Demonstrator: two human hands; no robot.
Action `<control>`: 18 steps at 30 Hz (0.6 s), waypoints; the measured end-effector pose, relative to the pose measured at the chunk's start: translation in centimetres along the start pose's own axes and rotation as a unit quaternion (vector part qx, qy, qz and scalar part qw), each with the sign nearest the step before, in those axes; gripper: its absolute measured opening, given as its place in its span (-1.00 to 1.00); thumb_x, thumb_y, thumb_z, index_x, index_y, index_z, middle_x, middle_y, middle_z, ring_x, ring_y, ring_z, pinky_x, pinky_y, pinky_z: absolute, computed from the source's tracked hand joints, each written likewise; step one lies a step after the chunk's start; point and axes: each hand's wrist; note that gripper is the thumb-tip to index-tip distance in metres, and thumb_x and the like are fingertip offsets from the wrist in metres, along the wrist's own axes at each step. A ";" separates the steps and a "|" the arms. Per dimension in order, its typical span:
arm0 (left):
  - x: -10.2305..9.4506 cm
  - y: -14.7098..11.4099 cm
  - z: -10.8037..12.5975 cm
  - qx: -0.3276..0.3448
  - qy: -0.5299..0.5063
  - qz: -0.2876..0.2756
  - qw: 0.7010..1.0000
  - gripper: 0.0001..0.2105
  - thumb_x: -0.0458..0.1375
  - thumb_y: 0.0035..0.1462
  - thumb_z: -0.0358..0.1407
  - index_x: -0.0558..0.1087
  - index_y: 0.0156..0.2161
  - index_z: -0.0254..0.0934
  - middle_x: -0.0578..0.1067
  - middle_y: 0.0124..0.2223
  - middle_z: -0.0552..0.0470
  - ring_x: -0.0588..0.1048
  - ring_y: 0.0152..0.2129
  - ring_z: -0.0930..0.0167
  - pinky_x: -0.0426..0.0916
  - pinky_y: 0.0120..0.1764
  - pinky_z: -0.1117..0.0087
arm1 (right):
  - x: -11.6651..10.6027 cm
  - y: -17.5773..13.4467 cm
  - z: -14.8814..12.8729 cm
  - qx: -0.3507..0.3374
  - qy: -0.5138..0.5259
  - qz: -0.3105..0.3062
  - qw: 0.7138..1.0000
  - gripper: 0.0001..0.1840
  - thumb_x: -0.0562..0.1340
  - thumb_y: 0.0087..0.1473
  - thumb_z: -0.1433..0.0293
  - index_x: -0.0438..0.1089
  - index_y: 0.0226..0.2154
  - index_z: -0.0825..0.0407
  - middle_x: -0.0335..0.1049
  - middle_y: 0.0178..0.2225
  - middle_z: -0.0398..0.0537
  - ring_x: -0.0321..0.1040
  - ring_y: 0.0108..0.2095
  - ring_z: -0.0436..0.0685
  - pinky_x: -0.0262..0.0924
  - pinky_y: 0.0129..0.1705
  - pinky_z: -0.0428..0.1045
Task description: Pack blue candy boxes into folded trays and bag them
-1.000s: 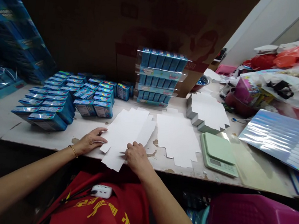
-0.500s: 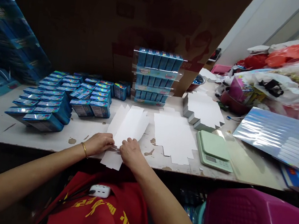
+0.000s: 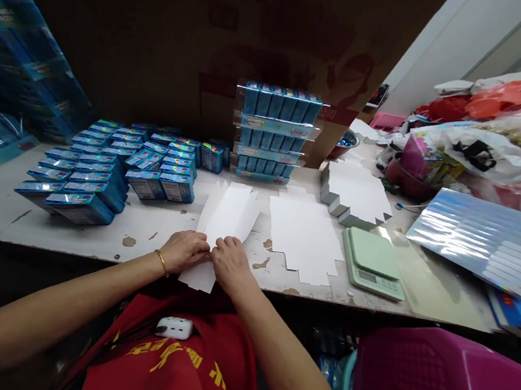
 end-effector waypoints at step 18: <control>-1.6 -0.1 0.2 0.099 -0.086 -0.056 0.990 -0.69 -0.10 0.12 -0.27 0.44 -0.50 -0.26 0.43 -0.44 0.06 0.38 -0.51 0.49 0.17 -0.44 0.50 | 6.7 -3.3 -1.1 0.048 0.219 0.335 0.915 -0.32 -0.06 -0.08 0.66 -0.06 0.13 0.01 0.08 0.10 -0.03 -0.35 0.20 0.22 -0.05 0.09 0.30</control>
Point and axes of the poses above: each hand's wrist, its own y-axis towards the middle knuckle, its own x-axis out of the palm, z = x × y
